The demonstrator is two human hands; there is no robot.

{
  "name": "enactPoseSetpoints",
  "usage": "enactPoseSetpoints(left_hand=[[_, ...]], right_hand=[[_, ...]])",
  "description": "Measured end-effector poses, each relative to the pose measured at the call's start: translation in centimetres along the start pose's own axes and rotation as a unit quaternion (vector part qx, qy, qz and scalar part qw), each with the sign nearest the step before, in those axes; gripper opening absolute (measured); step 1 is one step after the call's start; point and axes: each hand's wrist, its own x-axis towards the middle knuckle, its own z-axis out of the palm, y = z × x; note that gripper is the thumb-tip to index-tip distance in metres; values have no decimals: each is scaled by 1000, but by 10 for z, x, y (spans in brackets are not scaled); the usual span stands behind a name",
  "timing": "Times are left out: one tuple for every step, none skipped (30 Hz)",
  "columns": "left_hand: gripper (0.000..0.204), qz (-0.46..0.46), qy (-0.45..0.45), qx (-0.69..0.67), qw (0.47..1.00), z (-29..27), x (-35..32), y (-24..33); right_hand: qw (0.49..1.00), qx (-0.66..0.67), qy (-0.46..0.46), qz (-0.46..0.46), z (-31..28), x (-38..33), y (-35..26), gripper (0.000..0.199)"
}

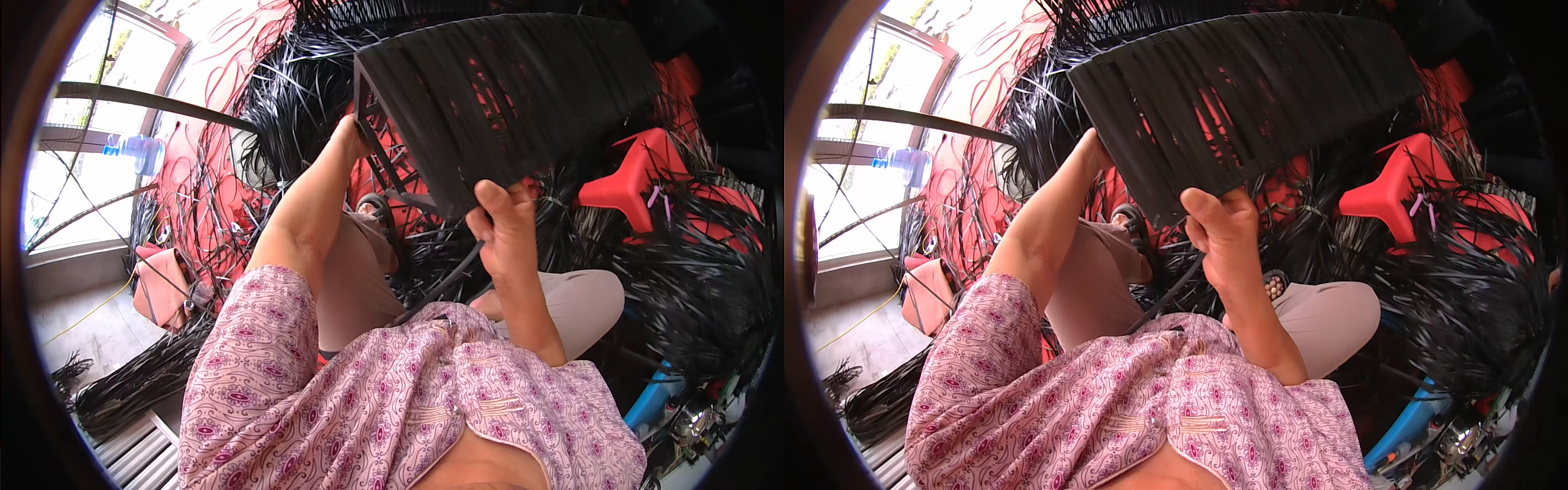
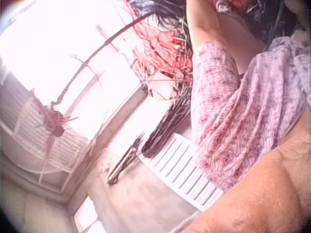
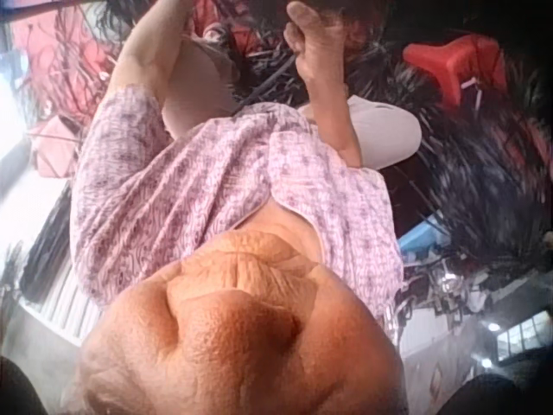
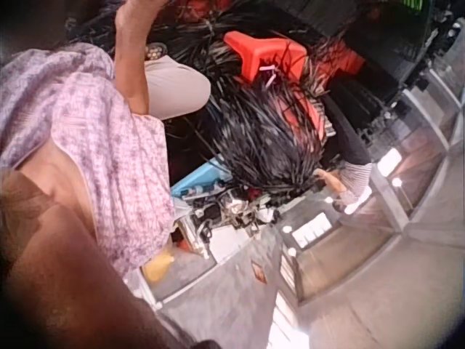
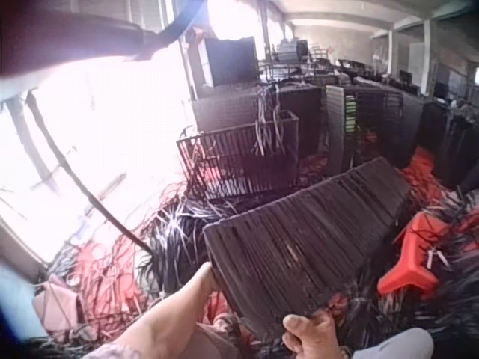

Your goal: The person weaves black plastic strips onto a metal furniture frame, using a staple gun and pliers to secure and trim the material.

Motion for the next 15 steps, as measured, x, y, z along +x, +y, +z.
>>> enactPoseSetpoints(left_hand=[[26,4,-3,4,1000,1,-5,1],[27,14,-9,9,1000,2,-11,1],[29,27,-13,12,999,2,-18,5],[30,45,-20,17,999,3,-28,9],[32,68,-25,26,997,4,-37,12],[33,99,-29,34,994,5,-50,18],[35,134,-29,49,989,4,-64,23],[37,177,-29,67,981,8,-78,32],[39,232,-23,96,968,7,-97,42],[41,286,-15,135,948,7,-119,52],[42,339,-5,184,922,11,-141,60],[44,384,-4,238,892,12,-168,64],[46,427,-8,295,855,14,-198,64],[48,464,-27,354,812,19,-226,56],[50,500,-52,402,765,24,-253,44]], right_hand=[[999,-13,-18,34,-8,1,11,22],[999,-15,-22,45,-7,2,21,21],[999,-18,-23,45,-3,1,29,21],[998,-19,-26,45,2,3,38,22],[999,-25,-23,39,7,6,47,23],[999,-28,-24,36,14,10,56,23],[999,-32,-24,33,20,14,67,24],[998,-31,-32,41,25,21,76,24],[997,-32,-40,53,29,27,88,25],[996,-32,-45,63,32,32,99,26],[996,-40,-54,52,32,41,115,28],[996,-60,-52,50,41,49,117,28],[994,-80,-47,50,50,54,118,28],[993,-102,-37,53,53,58,122,28],[991,-93,-68,64,49,63,123,27]])
